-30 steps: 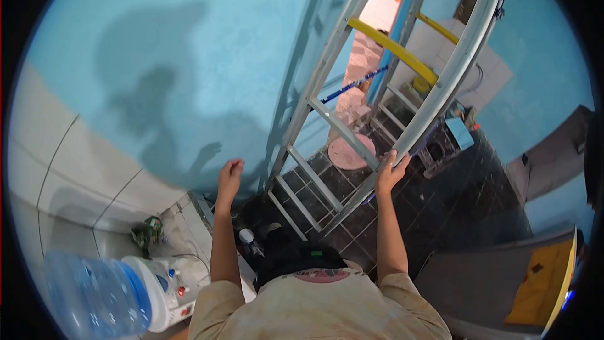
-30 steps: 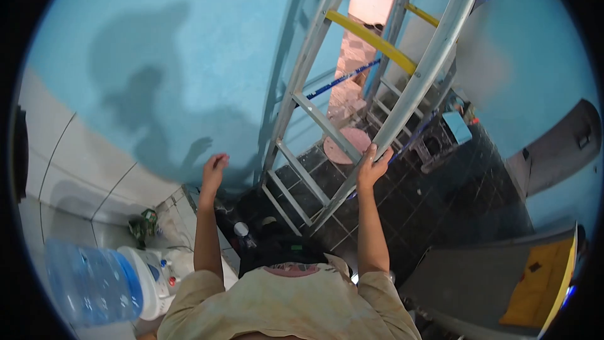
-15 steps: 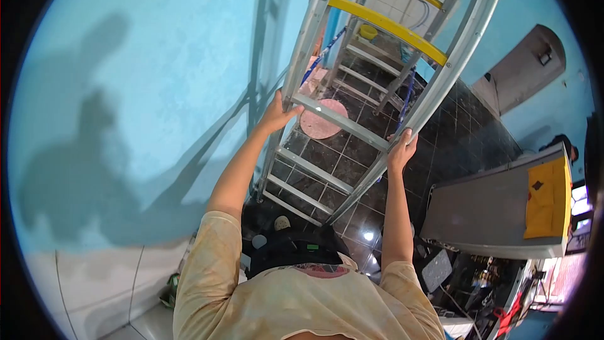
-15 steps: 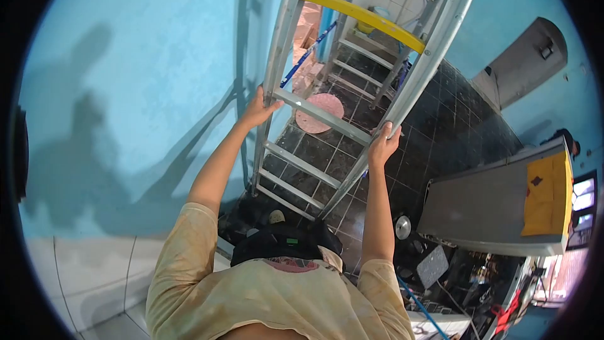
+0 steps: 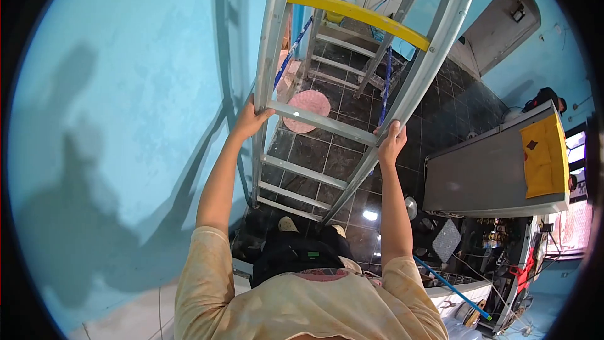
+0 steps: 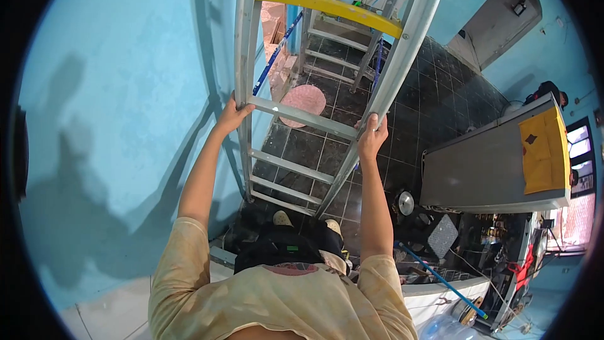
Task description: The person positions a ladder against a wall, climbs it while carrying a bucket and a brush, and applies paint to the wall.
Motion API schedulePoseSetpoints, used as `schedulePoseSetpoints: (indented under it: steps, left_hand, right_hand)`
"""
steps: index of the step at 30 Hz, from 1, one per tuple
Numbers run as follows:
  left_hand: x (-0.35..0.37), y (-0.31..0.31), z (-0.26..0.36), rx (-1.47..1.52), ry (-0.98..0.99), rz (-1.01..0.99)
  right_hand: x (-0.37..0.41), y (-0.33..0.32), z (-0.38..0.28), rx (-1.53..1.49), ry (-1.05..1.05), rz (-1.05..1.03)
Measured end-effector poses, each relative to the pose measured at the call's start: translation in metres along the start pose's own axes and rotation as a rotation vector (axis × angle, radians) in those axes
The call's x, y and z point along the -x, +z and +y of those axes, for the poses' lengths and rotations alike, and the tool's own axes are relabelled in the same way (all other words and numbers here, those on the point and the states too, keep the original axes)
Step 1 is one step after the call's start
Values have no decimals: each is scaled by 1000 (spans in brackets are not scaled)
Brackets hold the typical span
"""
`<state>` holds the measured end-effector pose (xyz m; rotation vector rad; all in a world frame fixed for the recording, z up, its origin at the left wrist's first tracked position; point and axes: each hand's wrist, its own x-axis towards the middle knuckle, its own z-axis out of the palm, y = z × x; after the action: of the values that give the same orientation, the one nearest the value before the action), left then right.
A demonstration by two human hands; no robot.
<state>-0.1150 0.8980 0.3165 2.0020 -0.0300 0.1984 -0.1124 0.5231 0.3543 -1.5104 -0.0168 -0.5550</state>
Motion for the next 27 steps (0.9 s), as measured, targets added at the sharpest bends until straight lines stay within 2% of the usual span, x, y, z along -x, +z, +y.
schedulePoseSetpoints:
  steps: [5,14,19,27]
  left_hand:
    - [5,4,3,139,5,22]
    - [8,6,1,-5,-42,34]
    - [2,8,-13,48,64,19]
    - [4,10,-6,124,6,0]
  right_hand:
    - [-3,-4,0,-12,15,-33]
    - [-2,-5,0,-22,27,-9]
    - [-2,-6,11,-54,24,6]
    - [0,-5,13,-14,13,48]
